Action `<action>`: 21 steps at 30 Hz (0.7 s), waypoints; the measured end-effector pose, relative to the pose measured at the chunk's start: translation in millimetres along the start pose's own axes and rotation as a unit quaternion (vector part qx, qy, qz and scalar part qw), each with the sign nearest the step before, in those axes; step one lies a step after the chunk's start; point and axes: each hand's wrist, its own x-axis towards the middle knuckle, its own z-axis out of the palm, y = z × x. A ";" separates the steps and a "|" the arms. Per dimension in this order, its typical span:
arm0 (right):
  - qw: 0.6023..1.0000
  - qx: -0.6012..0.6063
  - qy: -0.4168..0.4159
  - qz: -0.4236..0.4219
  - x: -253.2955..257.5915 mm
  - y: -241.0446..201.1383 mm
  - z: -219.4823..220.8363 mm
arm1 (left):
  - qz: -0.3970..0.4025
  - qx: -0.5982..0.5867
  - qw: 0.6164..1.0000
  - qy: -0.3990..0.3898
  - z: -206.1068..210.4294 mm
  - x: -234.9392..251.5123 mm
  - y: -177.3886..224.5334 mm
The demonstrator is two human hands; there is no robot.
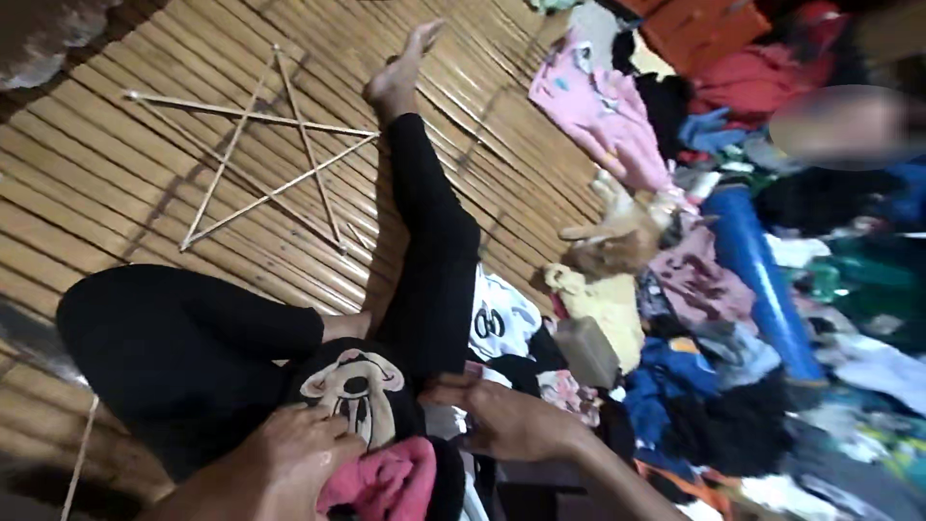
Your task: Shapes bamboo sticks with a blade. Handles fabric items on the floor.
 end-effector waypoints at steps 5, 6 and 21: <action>0.957 0.020 0.270 -0.103 -9.3 -16.6 -9.2 | 0.046 0.094 0.972 0.210 -30.4 6.7 2.1; 0.946 0.028 0.289 -0.143 -8.4 -27.7 -14.9 | 0.042 0.084 0.975 0.202 -50.3 13.1 7.6; 0.945 0.061 0.318 -0.051 28.3 -36.1 -44.7 | -0.055 -0.125 0.839 0.527 26.9 -32.2 -16.5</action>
